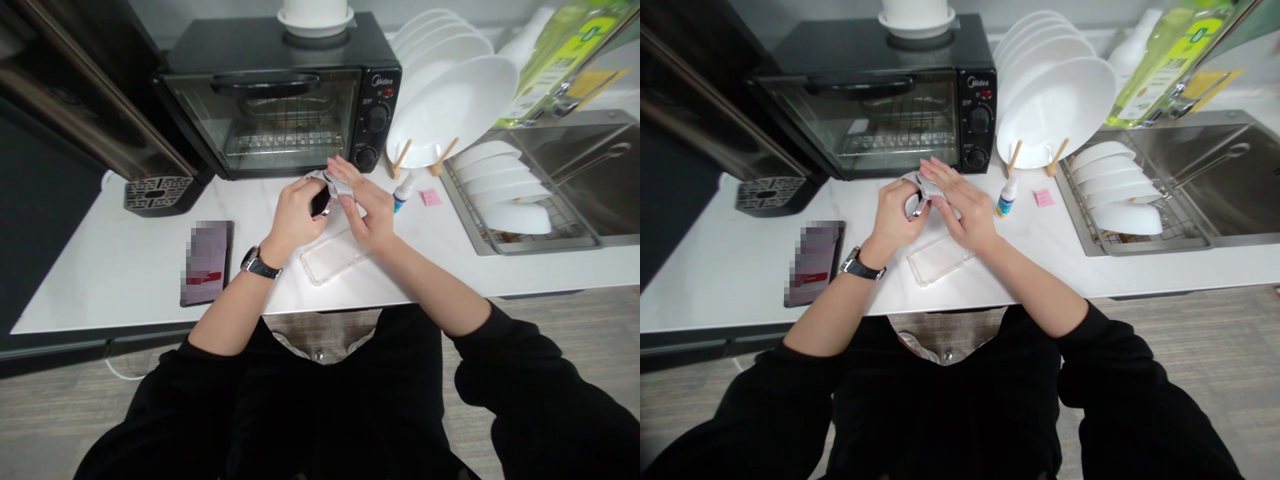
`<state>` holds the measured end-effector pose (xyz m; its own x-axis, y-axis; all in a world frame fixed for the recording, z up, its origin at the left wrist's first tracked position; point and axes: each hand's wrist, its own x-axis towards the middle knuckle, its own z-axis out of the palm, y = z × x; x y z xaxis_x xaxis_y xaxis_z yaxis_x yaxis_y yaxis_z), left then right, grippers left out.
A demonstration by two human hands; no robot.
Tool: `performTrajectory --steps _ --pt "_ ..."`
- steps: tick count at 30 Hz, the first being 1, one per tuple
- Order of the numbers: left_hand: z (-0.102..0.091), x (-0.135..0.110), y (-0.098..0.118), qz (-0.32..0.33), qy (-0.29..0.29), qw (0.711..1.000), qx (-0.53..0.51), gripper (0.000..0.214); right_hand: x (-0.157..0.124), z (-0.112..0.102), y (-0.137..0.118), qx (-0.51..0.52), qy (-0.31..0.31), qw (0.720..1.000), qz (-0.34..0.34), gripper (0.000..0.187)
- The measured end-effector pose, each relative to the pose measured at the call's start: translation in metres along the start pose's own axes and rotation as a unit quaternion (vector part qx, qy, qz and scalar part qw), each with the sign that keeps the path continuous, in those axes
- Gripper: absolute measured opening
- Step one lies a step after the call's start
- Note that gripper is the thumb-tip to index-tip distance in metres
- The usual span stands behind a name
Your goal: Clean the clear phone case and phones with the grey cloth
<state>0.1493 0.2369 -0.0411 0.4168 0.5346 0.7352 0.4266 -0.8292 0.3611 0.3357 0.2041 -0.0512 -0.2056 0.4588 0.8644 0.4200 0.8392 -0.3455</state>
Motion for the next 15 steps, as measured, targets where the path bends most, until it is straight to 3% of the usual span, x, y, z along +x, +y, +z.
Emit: performTrajectory --steps 5,9,15 --pt "0.004 0.0 -0.005 -0.012 0.009 1.0 -0.016 0.022 0.001 -0.001 0.0 0.026 -0.004 0.999 -0.044 0.05" --pt "0.007 -0.003 -0.011 -0.01 0.021 0.995 -0.1 0.024 0.003 0.0 -0.004 0.038 -0.043 0.992 -0.115 0.054" --pt "0.003 -0.006 -0.014 0.033 0.008 0.988 -0.149 0.051 0.003 0.003 -0.006 0.031 -0.052 0.985 -0.16 0.056"
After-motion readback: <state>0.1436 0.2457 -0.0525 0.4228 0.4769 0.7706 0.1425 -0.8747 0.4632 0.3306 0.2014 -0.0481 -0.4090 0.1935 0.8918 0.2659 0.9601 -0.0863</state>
